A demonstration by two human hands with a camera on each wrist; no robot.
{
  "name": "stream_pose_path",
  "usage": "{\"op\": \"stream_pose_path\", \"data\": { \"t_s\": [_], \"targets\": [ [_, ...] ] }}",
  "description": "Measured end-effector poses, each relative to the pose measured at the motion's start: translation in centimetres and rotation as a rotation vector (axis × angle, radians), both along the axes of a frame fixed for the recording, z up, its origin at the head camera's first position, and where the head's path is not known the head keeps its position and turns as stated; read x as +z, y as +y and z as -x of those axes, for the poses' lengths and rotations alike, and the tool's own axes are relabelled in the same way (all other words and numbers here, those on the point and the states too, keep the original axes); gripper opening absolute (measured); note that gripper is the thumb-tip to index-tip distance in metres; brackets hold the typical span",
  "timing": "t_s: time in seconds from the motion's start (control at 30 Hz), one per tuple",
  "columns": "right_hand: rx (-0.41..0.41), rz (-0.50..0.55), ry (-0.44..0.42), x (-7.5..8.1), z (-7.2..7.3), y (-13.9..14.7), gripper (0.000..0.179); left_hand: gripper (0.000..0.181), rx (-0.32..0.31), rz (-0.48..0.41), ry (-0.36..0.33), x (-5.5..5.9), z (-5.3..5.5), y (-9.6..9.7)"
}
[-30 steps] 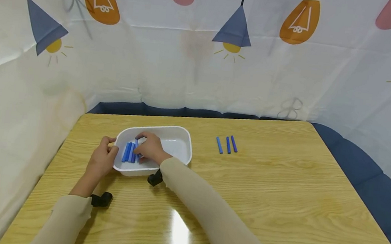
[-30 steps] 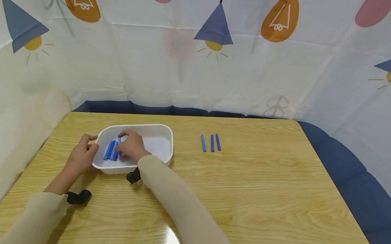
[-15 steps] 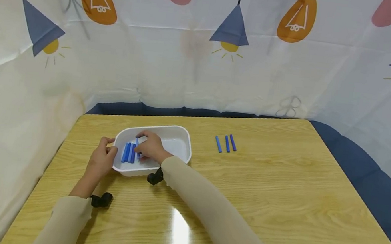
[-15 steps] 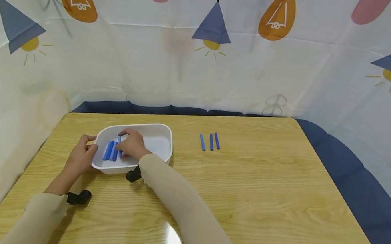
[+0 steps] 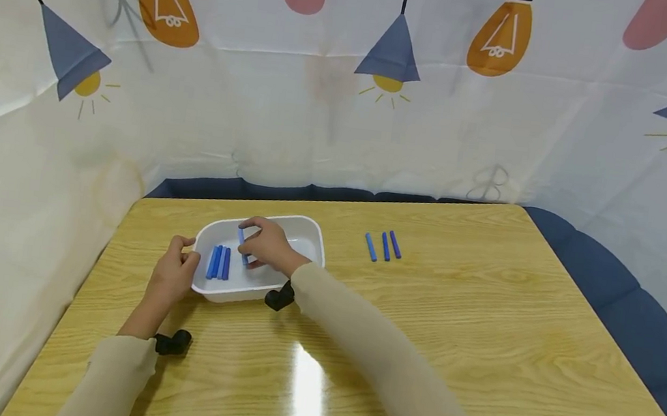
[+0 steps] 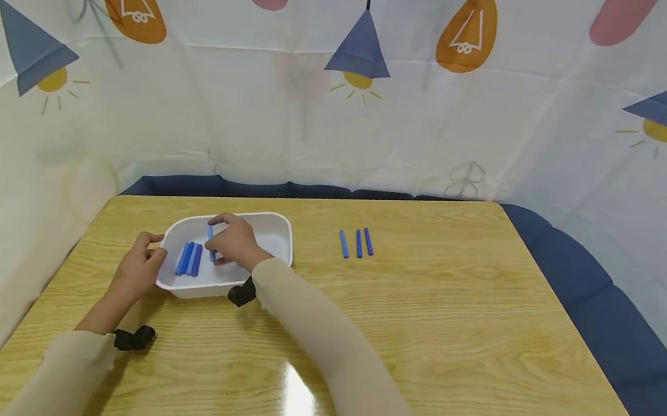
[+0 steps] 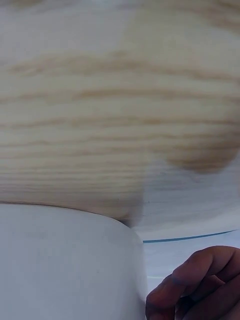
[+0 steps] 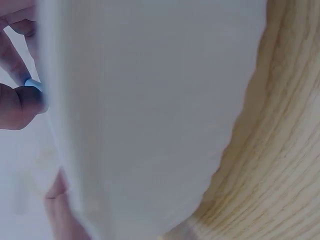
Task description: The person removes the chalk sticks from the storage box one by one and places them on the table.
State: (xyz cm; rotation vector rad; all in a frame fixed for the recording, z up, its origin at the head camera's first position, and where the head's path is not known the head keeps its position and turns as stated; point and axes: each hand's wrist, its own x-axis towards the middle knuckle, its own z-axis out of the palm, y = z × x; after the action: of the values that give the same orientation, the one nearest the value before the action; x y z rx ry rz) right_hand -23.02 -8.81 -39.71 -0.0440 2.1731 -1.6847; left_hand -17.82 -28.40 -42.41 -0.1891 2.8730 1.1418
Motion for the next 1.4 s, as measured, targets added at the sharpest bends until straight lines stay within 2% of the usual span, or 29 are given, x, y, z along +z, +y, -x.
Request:
{"op": "stream_pose_path", "data": {
  "t_s": [0.27,0.57,0.77,1.4],
  "targets": [
    [0.027,0.013,0.023,1.0,0.2,1.2,0.045,0.051,-0.009,0.007,-0.004,0.0,0.0,-0.1],
    [0.044,0.016,-0.01,2.0,0.2,2.7,0.047,0.051,-0.008,0.01,0.006,0.2,-0.1,-0.1],
    [0.04,0.028,-0.024,2.2,0.5,4.2,0.048,0.051,-0.008,0.009,-0.016,0.4,-0.1,-0.1],
    [0.024,0.011,0.018,3.3,1.2,9.1,0.052,0.053,-0.004,0.013,-0.034,0.3,0.1,-0.1]
  ]
}}
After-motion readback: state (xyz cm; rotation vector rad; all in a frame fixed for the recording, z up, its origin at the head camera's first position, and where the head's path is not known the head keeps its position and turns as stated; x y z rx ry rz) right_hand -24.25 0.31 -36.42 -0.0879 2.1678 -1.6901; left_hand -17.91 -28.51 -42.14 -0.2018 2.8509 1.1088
